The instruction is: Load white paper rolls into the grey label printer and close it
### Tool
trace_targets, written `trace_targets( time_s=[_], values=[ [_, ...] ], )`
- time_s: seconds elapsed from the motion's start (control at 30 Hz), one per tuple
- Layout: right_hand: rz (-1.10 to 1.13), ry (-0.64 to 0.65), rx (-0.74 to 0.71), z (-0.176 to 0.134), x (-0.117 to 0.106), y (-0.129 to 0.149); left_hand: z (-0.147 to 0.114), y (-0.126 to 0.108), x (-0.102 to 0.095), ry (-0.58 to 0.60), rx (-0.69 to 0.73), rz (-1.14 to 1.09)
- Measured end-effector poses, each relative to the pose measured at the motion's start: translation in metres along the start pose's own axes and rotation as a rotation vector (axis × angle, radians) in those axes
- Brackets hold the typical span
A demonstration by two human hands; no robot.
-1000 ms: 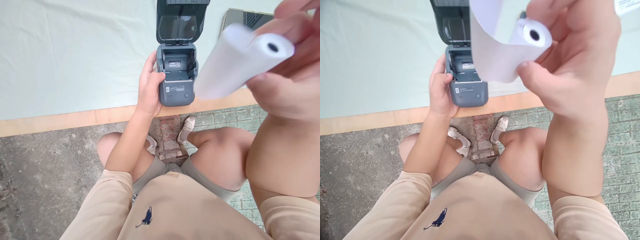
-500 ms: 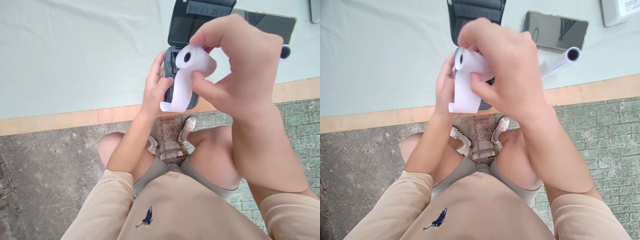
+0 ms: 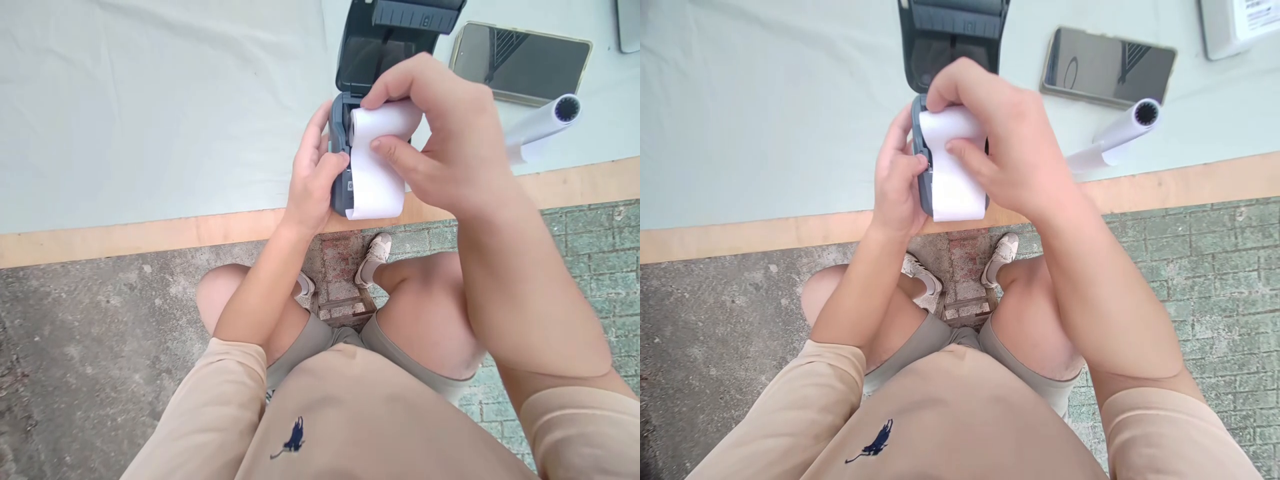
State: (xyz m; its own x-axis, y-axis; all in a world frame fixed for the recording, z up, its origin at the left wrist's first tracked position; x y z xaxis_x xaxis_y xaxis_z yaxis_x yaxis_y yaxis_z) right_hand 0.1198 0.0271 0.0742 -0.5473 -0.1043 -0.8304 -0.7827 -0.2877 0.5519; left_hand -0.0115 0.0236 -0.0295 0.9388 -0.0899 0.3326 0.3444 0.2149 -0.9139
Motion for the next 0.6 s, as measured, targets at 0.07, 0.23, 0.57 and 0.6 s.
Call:
trace_targets(
  time_s=[0.07, 0.23, 0.57, 0.6],
  values=[
    [0.057, -0.024, -0.035, 0.0, -0.002, -0.002, 0.0, 0.001, 0.0, 0.004, -0.008, 0.007],
    [-0.019, 0.023, -0.01, 0.003, 0.004, -0.004, 0.002, 0.004, -0.001, 0.034, 0.038, 0.0],
    [-0.156, -0.068, 0.061, -0.006, 0.002, -0.008, 0.001, -0.004, 0.002, 0.02, 0.044, -0.105],
    [-0.193, -0.041, 0.05, -0.007, 0.003, -0.009, 0.002, -0.002, 0.001, 0.032, 0.059, -0.107]
  ],
)
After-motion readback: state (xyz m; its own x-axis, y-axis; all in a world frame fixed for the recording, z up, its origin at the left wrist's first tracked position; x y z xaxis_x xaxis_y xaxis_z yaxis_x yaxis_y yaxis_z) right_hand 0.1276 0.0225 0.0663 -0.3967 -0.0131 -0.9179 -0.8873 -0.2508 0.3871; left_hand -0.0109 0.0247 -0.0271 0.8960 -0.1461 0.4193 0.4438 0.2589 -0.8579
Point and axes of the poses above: each hand's wrist, its own z-axis towards the middle knuckle, its own x-axis out of the palm, y = z × x, the point moved 3 cm from there along z, towards the middle knuckle, and after that the axes turned 15 degrees about x, right-handed, at the moved point
